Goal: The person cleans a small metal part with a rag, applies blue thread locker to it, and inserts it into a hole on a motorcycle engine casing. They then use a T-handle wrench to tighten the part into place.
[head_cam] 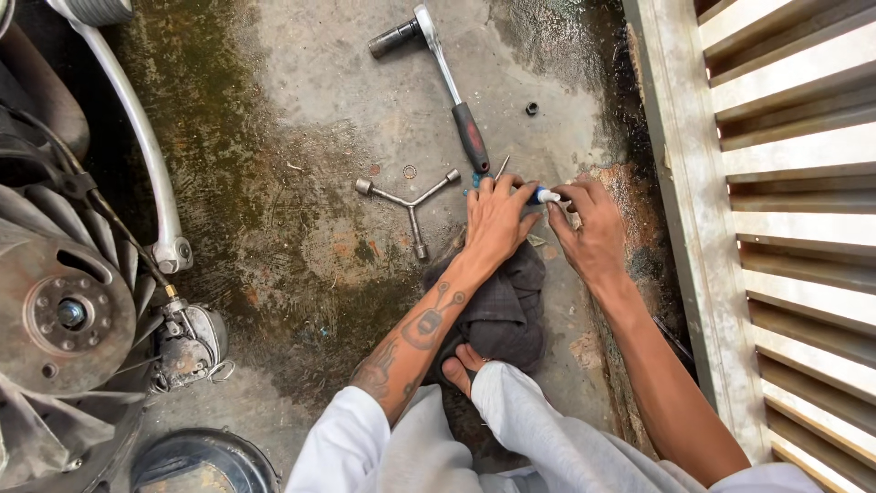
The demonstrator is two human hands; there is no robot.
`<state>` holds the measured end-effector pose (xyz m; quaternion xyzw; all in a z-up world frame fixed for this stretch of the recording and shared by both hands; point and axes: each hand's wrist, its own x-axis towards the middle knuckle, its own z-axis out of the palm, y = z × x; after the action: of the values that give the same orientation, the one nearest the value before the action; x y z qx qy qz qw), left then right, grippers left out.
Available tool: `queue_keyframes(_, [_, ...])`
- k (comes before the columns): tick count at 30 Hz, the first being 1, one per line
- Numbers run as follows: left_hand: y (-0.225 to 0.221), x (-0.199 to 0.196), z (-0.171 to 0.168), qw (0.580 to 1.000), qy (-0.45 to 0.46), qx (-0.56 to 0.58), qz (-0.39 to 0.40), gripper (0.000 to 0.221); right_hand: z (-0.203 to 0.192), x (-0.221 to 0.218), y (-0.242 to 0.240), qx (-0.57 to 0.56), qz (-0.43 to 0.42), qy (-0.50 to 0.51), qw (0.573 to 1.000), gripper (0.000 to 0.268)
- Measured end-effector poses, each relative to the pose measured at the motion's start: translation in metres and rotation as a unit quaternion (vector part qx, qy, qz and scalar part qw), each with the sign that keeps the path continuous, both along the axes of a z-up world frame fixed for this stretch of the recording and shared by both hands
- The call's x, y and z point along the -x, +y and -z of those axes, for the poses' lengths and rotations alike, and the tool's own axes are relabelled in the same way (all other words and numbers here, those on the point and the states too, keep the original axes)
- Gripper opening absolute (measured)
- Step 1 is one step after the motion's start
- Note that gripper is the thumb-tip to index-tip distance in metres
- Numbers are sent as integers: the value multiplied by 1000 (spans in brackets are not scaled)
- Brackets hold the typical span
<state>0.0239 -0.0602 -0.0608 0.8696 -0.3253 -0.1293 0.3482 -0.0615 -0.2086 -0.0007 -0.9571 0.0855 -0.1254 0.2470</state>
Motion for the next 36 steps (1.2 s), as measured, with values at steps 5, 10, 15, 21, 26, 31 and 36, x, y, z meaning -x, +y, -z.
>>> queue_keyframes(5, [-15, 1, 17, 1000, 17, 9, -22, 37, 15, 0, -4, 37, -3, 45, 998, 17])
queue_keyframes(10, [-18, 2, 19, 999, 1, 24, -30, 30, 22, -5, -3, -26, -2, 15, 1000, 20])
queue_keyframes(15, [9, -16, -24, 992, 3, 60, -107, 31, 6, -19, 11, -143, 34, 12, 989, 43])
queue_keyframes(21, [80, -62, -32, 963, -16, 35, -268, 28, -40, -29, 58, -110, 28, 203, 973, 67])
queue_keyframes(26, [104, -74, -1, 948, -20, 13, -316, 30, 0, -9, 67, -76, -16, 400, 913, 73])
queue_keyframes(31, [100, -63, 3, 948, 12, 33, -317, 32, 39, -51, 36, -103, -51, 74, 991, 33])
queue_keyframes(36, [98, -50, 11, 944, 11, 50, -326, 32, -20, -53, 85, -59, 17, 254, 965, 83])
